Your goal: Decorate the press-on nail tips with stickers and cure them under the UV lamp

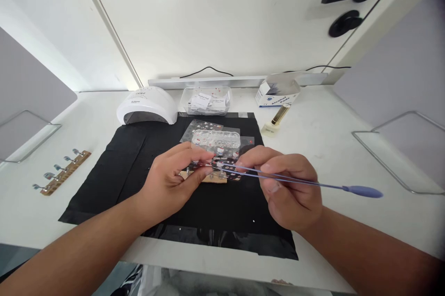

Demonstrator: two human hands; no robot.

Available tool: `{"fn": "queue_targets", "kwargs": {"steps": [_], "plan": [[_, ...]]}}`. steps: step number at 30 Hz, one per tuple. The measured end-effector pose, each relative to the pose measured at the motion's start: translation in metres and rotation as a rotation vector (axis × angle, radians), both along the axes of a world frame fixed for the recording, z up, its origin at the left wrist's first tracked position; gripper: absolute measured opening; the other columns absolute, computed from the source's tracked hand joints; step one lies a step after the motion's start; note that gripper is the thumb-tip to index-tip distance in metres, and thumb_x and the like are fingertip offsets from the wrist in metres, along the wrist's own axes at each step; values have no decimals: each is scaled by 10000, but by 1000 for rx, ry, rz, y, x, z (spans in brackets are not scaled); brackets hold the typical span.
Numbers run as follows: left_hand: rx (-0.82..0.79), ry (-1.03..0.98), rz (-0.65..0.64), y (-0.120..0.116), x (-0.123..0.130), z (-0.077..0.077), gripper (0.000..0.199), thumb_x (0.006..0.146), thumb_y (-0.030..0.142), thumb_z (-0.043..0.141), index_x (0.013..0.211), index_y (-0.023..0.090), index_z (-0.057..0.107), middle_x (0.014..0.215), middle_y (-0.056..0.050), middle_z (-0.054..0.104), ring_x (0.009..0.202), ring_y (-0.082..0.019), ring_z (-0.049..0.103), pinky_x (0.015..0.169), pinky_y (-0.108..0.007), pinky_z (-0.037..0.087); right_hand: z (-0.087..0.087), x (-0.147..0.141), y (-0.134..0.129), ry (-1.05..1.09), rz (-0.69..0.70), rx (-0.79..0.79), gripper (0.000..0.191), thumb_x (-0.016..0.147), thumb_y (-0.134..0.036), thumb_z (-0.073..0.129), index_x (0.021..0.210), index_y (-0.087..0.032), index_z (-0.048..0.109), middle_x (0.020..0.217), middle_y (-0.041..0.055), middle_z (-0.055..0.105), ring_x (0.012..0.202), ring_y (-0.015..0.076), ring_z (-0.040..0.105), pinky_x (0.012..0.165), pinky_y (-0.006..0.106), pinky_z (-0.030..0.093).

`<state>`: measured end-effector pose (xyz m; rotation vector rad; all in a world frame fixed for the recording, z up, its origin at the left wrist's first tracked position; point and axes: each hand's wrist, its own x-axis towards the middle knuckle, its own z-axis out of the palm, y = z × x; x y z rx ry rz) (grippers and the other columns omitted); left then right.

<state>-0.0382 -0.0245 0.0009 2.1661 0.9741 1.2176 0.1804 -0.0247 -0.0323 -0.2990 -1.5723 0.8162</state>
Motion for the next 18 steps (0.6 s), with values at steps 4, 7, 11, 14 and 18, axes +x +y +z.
{"fn": "queue_targets", "kwargs": {"steps": [4,7,11,14,18], "plan": [[-33,-23,0,-1,-1,0,209,838,107,679,1022,207,687,903,-25,682,826,-123,632,720,-237,509,0,-1,0,7,-1,-6,286,908,-145,513,1150,-271,597,994,75,663,865,223,638,738,438,536],[-42,-23,5,-2,-1,1,196,842,109,676,1009,210,687,898,-19,684,827,-117,630,725,-233,507,0,-1,0,2,-4,2,282,904,-149,516,1145,-268,599,997,76,666,867,223,641,731,432,544],[-54,-18,1,-2,0,2,183,847,102,667,995,209,688,902,-18,682,831,-116,632,729,-232,509,0,0,1,-1,3,20,304,892,-128,519,1158,-256,593,1005,80,664,858,225,642,696,430,551],[-69,-18,4,-3,0,2,172,847,101,665,983,204,690,904,-24,681,841,-124,635,734,-242,512,1,0,1,-19,4,33,313,885,-113,520,1157,-249,592,993,82,666,838,222,640,686,431,549],[-71,-18,8,-3,0,2,148,849,104,660,961,198,687,868,-28,676,806,-131,630,704,-250,506,2,0,1,-31,-19,29,294,890,-135,524,1147,-260,591,974,79,676,825,224,643,677,432,558]]}}
